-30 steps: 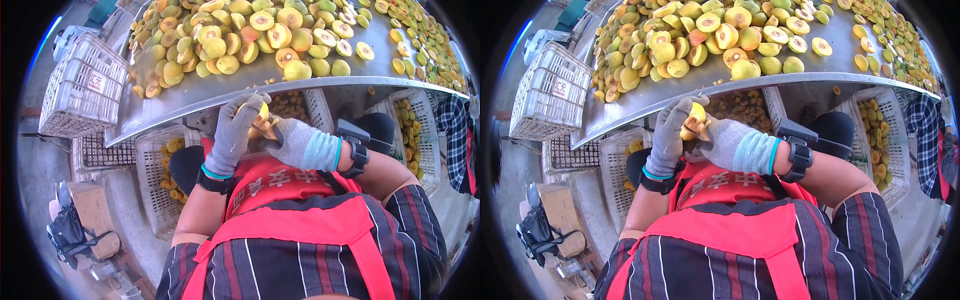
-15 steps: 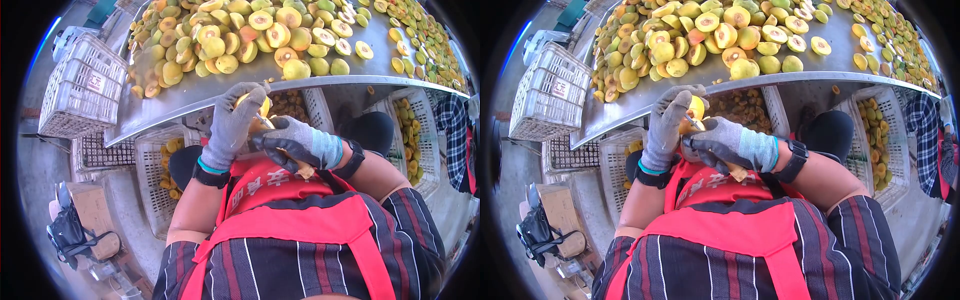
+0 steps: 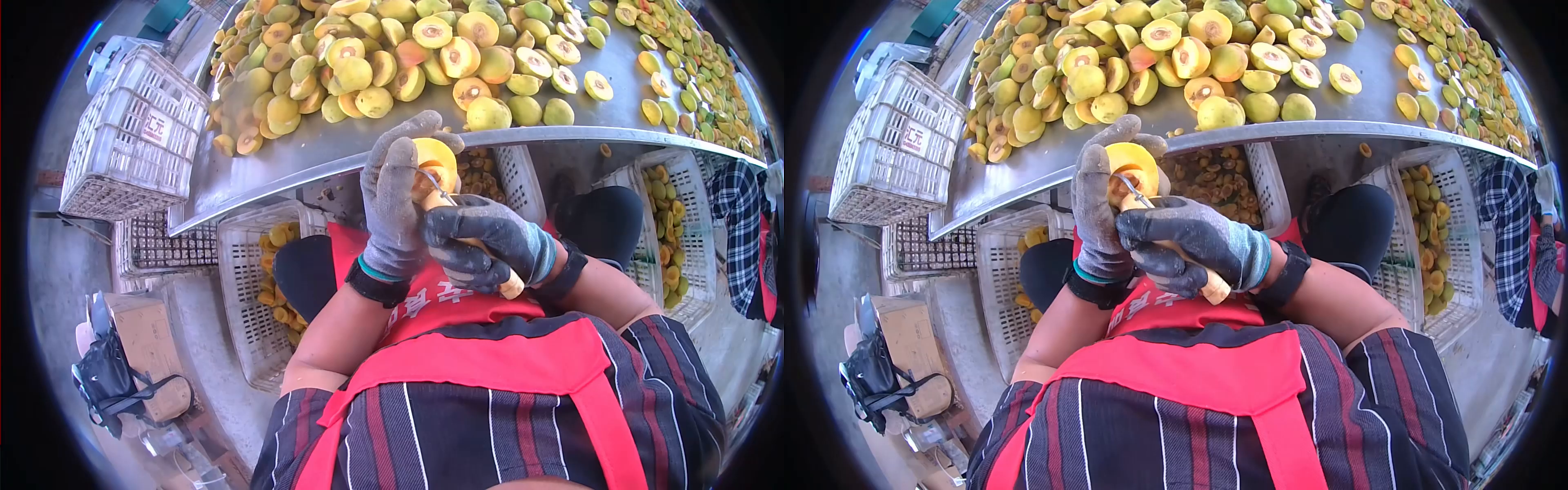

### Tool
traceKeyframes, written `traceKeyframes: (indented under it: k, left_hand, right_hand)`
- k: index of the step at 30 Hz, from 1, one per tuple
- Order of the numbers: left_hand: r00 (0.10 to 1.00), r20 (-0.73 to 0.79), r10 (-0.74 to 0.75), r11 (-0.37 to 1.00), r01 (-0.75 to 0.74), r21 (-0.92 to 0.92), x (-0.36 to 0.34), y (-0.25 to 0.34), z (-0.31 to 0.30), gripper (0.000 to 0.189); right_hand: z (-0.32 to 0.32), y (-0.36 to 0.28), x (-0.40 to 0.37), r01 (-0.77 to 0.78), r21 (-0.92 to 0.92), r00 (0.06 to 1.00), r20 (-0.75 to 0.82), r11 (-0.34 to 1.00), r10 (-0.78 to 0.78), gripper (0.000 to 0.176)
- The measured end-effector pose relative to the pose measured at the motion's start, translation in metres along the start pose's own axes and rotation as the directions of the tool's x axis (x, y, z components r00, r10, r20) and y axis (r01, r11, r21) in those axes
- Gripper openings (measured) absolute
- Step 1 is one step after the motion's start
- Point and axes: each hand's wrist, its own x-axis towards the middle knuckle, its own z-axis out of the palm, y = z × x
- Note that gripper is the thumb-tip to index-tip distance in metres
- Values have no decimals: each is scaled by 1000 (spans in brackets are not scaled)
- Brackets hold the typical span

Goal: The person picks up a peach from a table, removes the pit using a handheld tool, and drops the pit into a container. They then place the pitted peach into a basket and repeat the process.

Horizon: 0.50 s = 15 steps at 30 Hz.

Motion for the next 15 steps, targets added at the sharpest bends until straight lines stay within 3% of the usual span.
traceKeyframes:
  k: [3,4,5,7,9,10,11,13,14,15]
  left_hand:
    - [993,-118,3,1000,-1,12,4,-7,-5,42]
    - [974,-181,-139,945,76,-317,6,-9,-10,42]
    - [974,-179,-138,945,75,-317,7,-6,-15,42]
    - [980,-198,-28,998,17,-54,9,6,-31,41]
    - [980,-172,100,995,-95,38,4,30,-70,40]
    - [936,-280,212,937,-114,329,-2,48,-89,40]
    - [872,-344,348,799,-85,595,-10,67,-111,39]
    - [917,-220,332,279,127,952,-19,113,-160,35]
    - [919,-216,329,269,128,955,-17,116,-157,35]
    - [933,-96,346,4,101,995,-14,122,-150,35]
  right_hand:
    - [1,1,1,20,-95,998,-57,995,-26,19]
    - [1,1,2,50,-278,995,-75,959,-73,19]
    - [2,0,3,76,-453,989,-82,888,-126,20]
    - [2,-1,1,43,-526,986,-117,849,-122,20]
    - [-5,-5,-1,-142,-734,947,-296,665,-124,20]
    - [-11,-5,-2,-236,-775,921,-371,587,-120,21]
    - [-22,-3,-6,-225,-771,920,-369,596,-130,21]
    - [-45,1,-16,-177,-827,924,-326,533,-198,28]
    - [-40,-7,-20,-330,-772,887,-451,543,-102,36]
    - [-44,-8,-20,-321,-774,891,-442,546,-102,36]
